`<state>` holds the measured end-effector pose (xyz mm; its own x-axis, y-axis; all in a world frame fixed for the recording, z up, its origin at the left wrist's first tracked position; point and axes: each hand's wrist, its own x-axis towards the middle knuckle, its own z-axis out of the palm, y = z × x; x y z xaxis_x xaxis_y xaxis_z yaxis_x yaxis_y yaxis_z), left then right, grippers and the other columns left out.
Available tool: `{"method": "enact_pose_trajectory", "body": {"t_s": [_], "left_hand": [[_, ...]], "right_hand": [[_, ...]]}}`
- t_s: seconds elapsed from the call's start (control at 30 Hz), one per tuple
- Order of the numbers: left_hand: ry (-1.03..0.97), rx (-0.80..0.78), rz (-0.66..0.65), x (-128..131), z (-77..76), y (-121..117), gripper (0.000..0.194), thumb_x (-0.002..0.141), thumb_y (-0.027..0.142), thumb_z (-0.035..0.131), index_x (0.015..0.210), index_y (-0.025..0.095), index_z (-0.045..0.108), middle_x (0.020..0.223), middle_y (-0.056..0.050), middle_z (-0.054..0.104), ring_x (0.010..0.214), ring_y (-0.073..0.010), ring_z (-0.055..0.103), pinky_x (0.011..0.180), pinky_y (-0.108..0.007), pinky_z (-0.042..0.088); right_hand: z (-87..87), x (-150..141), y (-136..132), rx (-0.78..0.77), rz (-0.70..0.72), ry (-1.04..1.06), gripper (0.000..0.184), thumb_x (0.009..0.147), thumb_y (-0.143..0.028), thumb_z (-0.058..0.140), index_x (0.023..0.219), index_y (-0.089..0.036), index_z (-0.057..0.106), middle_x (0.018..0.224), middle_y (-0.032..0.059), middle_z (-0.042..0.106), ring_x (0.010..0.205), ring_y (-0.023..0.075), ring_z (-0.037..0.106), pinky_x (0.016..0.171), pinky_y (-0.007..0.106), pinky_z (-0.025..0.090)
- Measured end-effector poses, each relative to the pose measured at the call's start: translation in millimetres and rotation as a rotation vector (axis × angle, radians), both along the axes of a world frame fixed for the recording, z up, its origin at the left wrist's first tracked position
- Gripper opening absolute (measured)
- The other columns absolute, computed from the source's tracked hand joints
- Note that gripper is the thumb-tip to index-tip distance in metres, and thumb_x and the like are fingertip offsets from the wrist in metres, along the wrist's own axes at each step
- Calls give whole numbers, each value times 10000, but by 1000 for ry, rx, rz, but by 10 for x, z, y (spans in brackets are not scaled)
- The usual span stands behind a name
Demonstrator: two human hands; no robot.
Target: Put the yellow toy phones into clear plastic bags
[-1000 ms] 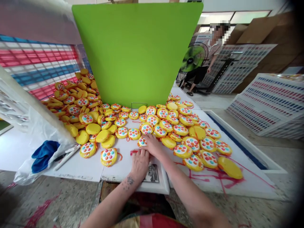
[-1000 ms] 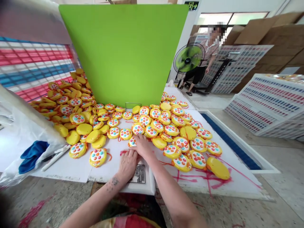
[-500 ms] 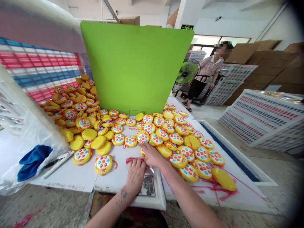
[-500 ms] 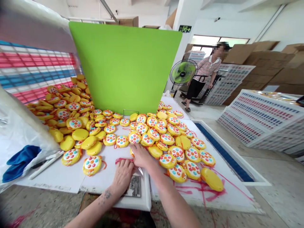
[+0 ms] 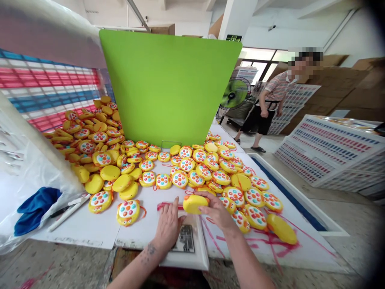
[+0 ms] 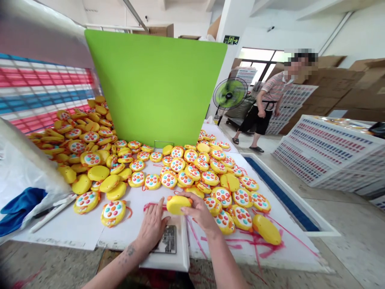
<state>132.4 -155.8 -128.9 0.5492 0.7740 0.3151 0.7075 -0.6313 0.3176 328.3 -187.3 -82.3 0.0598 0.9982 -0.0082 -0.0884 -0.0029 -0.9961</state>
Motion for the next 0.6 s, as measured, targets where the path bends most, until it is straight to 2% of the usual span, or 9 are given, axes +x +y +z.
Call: {"method": "enact_pose_trajectory", "body": {"t_s": [0.13,0.27,0.33,0.4,0.6], "left_hand": [[-8,-41,-43,-11,39,4,485,901,174,413,1377,144,321,1165,-119,568,1031,-251,509,911,-447,389],[-15,-60,-45,-14,44,0,245,900,170,427,1118,175,540,1033,-74,595,945,-230,524,857,-414,409],[-9,-63,-32,-13,22,2,174,881,127,440,977,179,576,982,-55,599,912,-224,525,838,-400,414],[-28,-48,-32,-13,-8,6,169,863,97,463,946,188,579,977,-42,602,913,-220,525,843,-393,411],[-106,15,-40,-7,-117,27,162,863,105,524,952,220,596,905,-13,614,868,-202,535,825,-369,409]], "right_hand": [[-35,-41,-60,-3,-63,124,496,672,-424,660,1110,-210,564,982,89,672,874,241,641,713,358,523],[-98,-177,59,60,-146,146,427,714,-398,653,1087,-230,530,1036,77,648,927,237,627,778,371,516],[-150,-233,130,77,-215,74,368,742,-377,644,1060,-233,527,1052,59,634,953,222,613,829,367,504],[-223,-263,188,74,-266,-52,335,763,-381,631,1042,-223,535,1052,55,627,968,218,603,864,364,493],[-385,-272,287,64,-114,-336,389,794,-418,598,1114,-197,573,1129,81,627,1064,243,589,944,377,472]]}}
